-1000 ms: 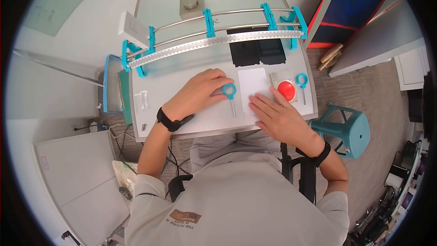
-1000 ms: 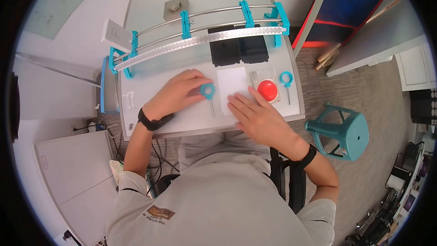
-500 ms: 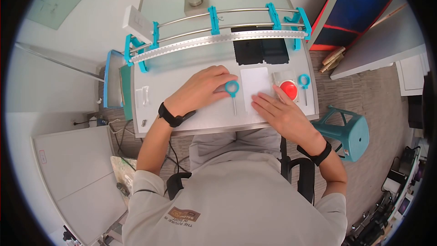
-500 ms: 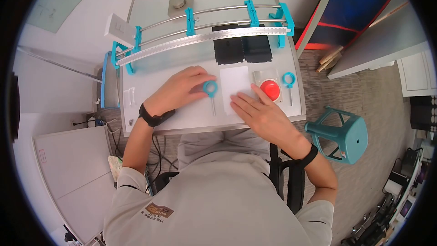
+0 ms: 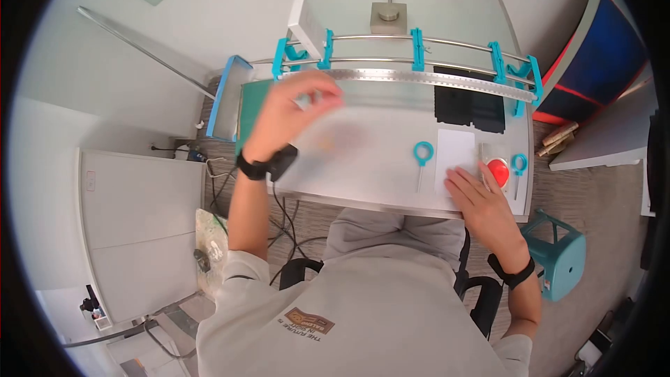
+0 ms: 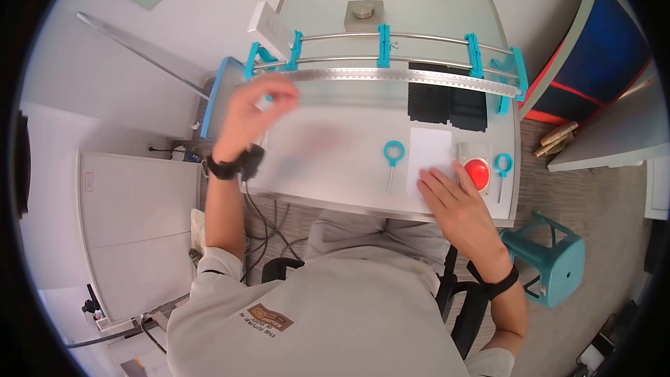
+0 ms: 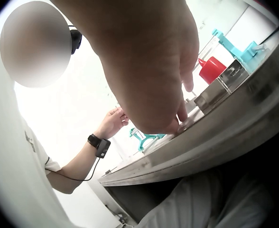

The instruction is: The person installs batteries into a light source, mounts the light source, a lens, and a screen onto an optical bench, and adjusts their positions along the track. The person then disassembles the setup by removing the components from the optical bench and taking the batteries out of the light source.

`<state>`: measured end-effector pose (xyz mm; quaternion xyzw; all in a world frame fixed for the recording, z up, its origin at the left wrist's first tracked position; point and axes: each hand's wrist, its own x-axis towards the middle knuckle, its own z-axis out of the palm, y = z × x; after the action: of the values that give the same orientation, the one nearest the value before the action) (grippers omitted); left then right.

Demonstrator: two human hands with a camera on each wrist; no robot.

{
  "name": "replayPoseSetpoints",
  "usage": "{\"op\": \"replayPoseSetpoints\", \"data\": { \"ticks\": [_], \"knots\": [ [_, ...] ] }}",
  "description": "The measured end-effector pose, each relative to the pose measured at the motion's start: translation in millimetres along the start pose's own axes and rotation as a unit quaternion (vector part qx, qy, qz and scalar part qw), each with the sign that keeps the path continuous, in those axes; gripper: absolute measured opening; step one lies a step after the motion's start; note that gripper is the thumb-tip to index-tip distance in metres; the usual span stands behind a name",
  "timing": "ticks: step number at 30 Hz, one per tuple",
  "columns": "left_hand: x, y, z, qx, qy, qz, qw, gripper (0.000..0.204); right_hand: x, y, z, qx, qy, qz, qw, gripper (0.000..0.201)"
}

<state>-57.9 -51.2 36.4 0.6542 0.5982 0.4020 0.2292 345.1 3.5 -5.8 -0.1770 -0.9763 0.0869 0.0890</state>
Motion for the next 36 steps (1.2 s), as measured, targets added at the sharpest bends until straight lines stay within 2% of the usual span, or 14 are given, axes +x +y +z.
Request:
{"op": "replayPoseSetpoints", "data": {
  "ticks": [1, 2, 4, 5, 7, 8, 9, 11, 17, 23, 29, 31, 33, 36],
  "knots": [
    [-1, -9, -14, 0.018, 0.072, -0.015, 0.997, 0.028, 0, 0, 1, 0.002, 0.0, -0.001, 1.0, 0.045],
    [2, -14, -28, 0.019, 0.072, -0.015, 0.997, 0.028, 0, 0, 1, 0.006, 0.003, 0.001, 1.0, 0.045],
    [13, -23, -50, -0.032, 0.151, -0.052, 0.987, 0.049, 0, -1, 1, 0.01, 0.005, 0.0, 1.0, 0.045],
    [21, -25, -53, -0.032, 0.154, -0.051, 0.986, 0.049, 1, -1, 2, 0.013, 0.01, 0.001, 1.0, 0.043],
    [38, -29, -57, 0.0, 0.128, 0.049, 0.991, 0.071, 3, 0, 3, 0.012, 0.016, -0.005, 1.0, 0.042],
    [46, -38, -60, -0.017, 0.088, 0.032, 0.995, 0.083, 2, -2, 5, 0.013, 0.019, 0.006, 1.0, 0.041],
    [50, -40, -58, -0.014, 0.092, 0.033, 0.995, 0.083, 2, -4, 7, 0.015, 0.023, 0.019, 0.999, 0.039],
    [58, -42, -54, -0.066, 0.036, -0.063, 0.995, 0.082, 1, -7, 8, 0.011, 0.032, 0.022, 0.999, 0.039],
    [70, -34, -52, -0.072, -0.036, -0.089, 0.993, 0.071, -1, -10, 11, 0.016, 0.053, 0.04, 0.998, 0.04],
    [74, -29, -54, -0.134, -0.026, -0.116, 0.984, 0.061, -2, -9, 13, 0.022, 0.054, 0.037, 0.998, 0.04],
    [55, 3, -58, -0.17, 0.056, -0.017, 0.984, 0.05, -1, -8, 14, 0.039, 0.069, 0.043, 0.996, 0.038],
    [35, 15, -32, -0.242, 0.055, 0.001, 0.969, 0.052, 1, -10, 13, 0.047, 0.077, 0.052, 0.995, 0.038],
    [14, 2, -5, -0.344, -0.021, 0.034, 0.938, 0.054, 9, -14, 8, 0.073, 0.128, 0.065, 0.987, 0.038],
    [-23, 8, 51, -0.407, -0.04, -0.059, 0.911, 0.056, 24, -22, 6, 0.166, 0.189, 0.087, 0.964, 0.035]
  ]
}}
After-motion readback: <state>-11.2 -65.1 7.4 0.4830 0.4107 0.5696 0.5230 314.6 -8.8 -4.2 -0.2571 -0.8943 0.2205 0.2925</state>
